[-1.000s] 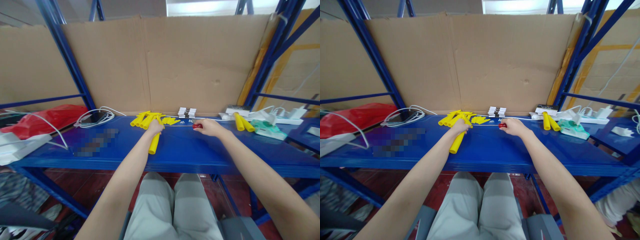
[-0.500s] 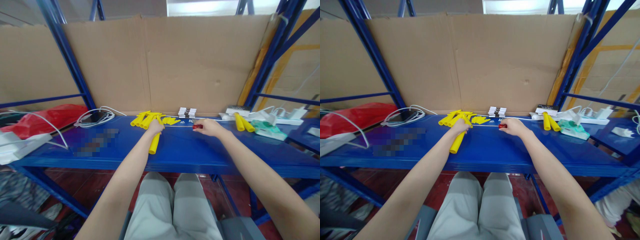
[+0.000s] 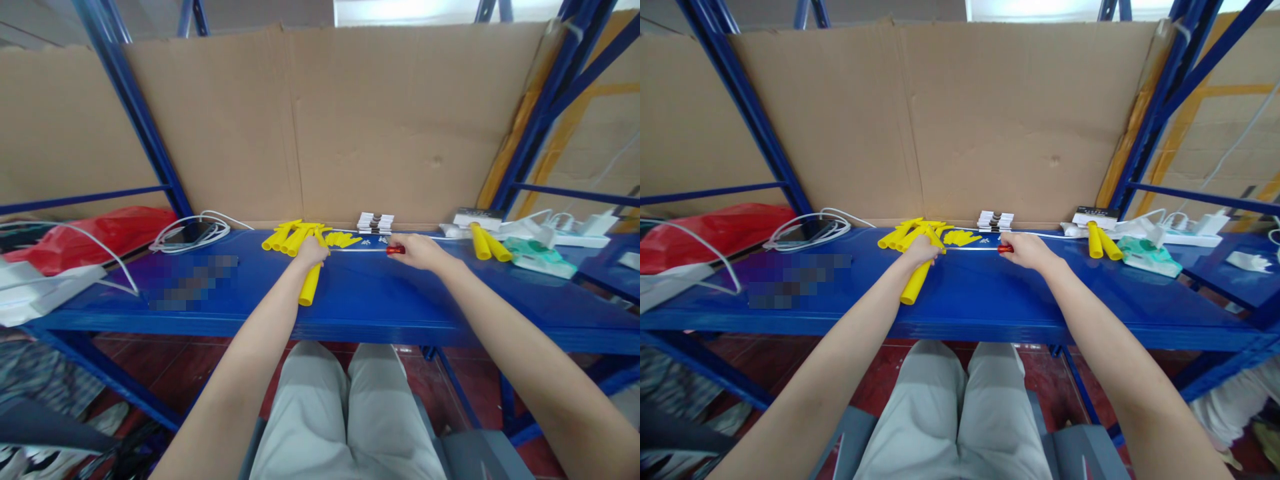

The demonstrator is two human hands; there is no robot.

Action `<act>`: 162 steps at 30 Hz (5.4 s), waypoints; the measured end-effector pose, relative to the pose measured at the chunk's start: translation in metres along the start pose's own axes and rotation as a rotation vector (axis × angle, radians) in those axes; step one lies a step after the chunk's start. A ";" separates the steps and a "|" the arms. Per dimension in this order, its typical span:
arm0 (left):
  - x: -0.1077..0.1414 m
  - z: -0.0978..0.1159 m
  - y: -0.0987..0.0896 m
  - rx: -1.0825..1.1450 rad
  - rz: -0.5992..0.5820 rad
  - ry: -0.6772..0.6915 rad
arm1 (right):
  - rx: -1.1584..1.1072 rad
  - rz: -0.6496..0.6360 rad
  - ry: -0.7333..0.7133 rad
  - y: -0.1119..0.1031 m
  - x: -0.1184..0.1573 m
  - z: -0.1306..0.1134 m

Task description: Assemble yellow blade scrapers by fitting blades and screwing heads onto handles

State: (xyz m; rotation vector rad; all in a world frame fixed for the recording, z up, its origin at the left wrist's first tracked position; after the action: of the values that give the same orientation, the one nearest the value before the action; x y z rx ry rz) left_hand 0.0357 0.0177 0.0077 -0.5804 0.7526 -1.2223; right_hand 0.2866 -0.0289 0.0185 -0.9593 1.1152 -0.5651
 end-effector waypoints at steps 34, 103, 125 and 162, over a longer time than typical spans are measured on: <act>0.004 0.003 -0.003 0.039 -0.015 -0.043 | -0.102 0.019 -0.022 0.002 0.000 0.006; 0.001 0.002 -0.002 0.028 -0.025 -0.026 | -0.214 -0.029 -0.001 0.004 -0.001 0.007; 0.008 0.004 -0.005 0.066 0.002 -0.045 | -0.299 -0.071 -0.075 0.005 0.000 0.007; 0.002 0.002 -0.001 0.081 -0.028 -0.044 | -0.326 -0.048 -0.031 0.011 -0.001 0.010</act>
State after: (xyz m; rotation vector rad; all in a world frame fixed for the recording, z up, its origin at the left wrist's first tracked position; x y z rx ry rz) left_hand 0.0367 0.0151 0.0096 -0.5509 0.6572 -1.2563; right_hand 0.2947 -0.0192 0.0111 -1.2744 1.1803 -0.4118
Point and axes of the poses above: each hand's wrist, its own x-axis away from the middle knuckle, its own y-axis out of the palm, z = x × y, the point moved 1 cm from there along -x, towards the middle knuckle, and after that the axes turned 8 degrees about z, right-handed, at the moved point
